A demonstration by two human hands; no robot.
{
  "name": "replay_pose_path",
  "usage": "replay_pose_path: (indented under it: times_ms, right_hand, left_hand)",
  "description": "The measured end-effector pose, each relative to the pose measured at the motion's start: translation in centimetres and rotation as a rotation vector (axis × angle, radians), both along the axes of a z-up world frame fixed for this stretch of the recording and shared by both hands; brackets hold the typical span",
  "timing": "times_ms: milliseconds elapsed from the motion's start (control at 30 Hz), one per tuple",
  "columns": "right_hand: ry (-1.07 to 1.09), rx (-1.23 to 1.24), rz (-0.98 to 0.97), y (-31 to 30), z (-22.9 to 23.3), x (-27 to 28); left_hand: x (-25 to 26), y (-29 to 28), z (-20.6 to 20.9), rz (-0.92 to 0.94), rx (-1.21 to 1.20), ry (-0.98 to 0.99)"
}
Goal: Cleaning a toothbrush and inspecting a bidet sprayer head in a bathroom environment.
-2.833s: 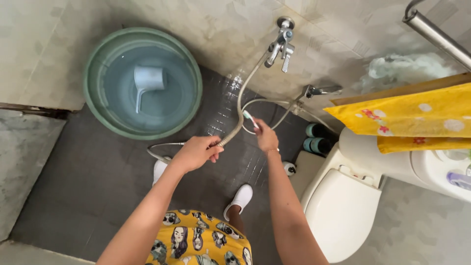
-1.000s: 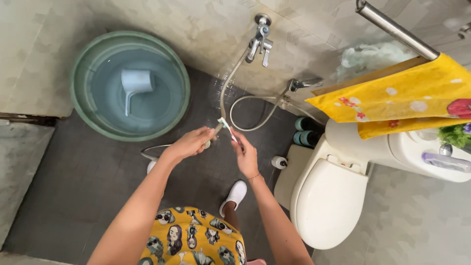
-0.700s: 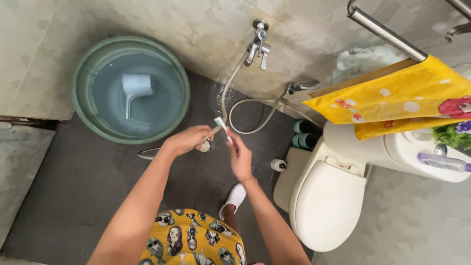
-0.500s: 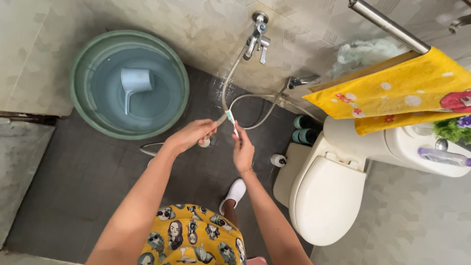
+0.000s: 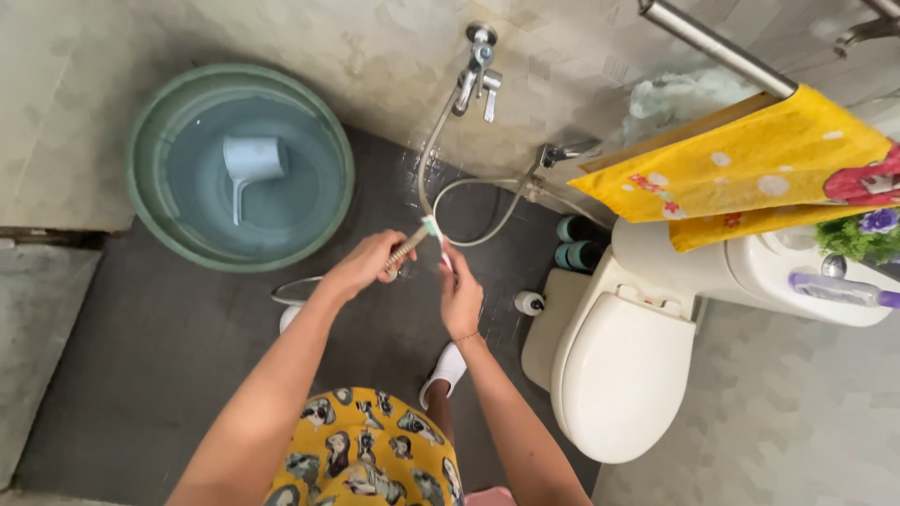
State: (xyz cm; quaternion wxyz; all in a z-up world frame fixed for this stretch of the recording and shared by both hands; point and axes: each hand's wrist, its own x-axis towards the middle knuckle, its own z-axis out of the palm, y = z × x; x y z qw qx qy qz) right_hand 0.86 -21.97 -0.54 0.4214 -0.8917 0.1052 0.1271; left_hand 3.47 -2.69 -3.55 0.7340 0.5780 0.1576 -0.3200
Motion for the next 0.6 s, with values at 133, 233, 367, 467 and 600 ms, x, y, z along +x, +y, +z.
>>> replay_pose_path:
  times_ms: [133, 233, 367, 467, 600]
  right_hand:
    - [-0.401, 0.096, 0.152, 0.1, -1.1, -0.9]
    - [-0.427, 0.115, 0.18, 0.2, -0.3, -1.1]
    - [-0.412, 0.071, 0.127, -0.1, -2.3, -0.1]
    - [-0.391, 0.03, 0.167, 0.2, -0.3, 0.3]
    - [-0.435, 0.011, 0.113, -0.2, -1.7, 0.2]
  left_hand:
    - [0.9, -0.5, 0.5, 0.027, 0.052, 0.06]
    - [0.5, -0.8, 0.7, 0.049, 0.084, 0.076]
    - [1.0, -0.7, 0.4, 0.055, 0.045, 0.019]
    - [0.7, -0.6, -1.0, 0.063, 0.036, 0.006]
    - [0.7, -0.6, 0.5, 0.038, 0.077, -0.027]
